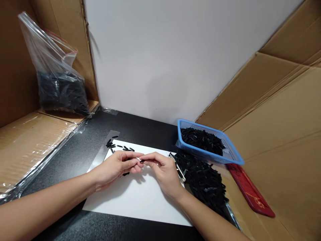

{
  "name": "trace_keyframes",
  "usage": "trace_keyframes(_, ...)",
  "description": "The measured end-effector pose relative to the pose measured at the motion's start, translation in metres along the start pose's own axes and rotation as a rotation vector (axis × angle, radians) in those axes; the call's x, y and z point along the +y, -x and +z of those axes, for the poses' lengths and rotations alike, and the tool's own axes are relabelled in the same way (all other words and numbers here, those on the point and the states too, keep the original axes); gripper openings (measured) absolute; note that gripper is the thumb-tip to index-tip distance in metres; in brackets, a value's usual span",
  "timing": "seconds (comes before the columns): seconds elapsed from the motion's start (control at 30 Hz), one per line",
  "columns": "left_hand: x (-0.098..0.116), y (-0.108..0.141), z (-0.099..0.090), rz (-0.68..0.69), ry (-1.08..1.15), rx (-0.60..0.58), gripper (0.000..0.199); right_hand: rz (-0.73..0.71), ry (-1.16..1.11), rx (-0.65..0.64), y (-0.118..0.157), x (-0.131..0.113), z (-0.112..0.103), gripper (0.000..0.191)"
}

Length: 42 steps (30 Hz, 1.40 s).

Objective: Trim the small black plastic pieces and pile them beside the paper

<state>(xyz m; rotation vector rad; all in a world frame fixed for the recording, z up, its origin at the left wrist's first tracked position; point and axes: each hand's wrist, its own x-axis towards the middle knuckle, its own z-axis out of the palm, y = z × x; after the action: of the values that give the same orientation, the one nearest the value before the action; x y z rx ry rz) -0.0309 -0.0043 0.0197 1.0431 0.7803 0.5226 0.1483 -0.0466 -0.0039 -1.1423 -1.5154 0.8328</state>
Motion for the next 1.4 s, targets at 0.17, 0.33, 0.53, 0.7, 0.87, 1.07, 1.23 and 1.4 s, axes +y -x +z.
trace_keyframes(0.17,-0.002,0.002,0.001,0.043,-0.084,0.071,0.023,0.047,-0.103,0.062,0.003,0.003,0.004,0.009)
trace_keyframes(0.33,-0.003,0.002,0.006,0.104,-0.155,0.144,0.015,-0.027,0.073,0.041,-0.001,-0.001,-0.002,0.004)
trace_keyframes(0.53,0.001,0.005,0.008,0.061,-0.043,0.182,0.017,-0.175,0.547,0.097,-0.019,0.004,-0.031,0.032)
trace_keyframes(0.7,-0.004,0.001,0.002,0.187,-0.201,0.241,0.018,0.031,0.362,0.051,-0.015,0.005,-0.022,0.016)
trace_keyframes(0.87,-0.009,-0.004,0.001,0.303,-0.380,0.212,0.016,0.369,-0.264,0.016,-0.004,0.001,0.003,0.024)
trace_keyframes(1.07,-0.005,0.002,0.004,0.314,-0.413,0.164,0.011,0.363,-0.346,0.157,-0.002,0.004,0.005,0.018)
trace_keyframes(1.23,-0.007,0.003,0.003,0.261,-0.335,0.146,0.018,0.340,-0.336,0.171,-0.002,0.006,0.002,0.017)
trace_keyframes(1.4,-0.007,0.003,0.006,0.242,-0.266,0.178,0.013,0.319,-0.346,0.164,-0.002,0.005,0.002,0.016)
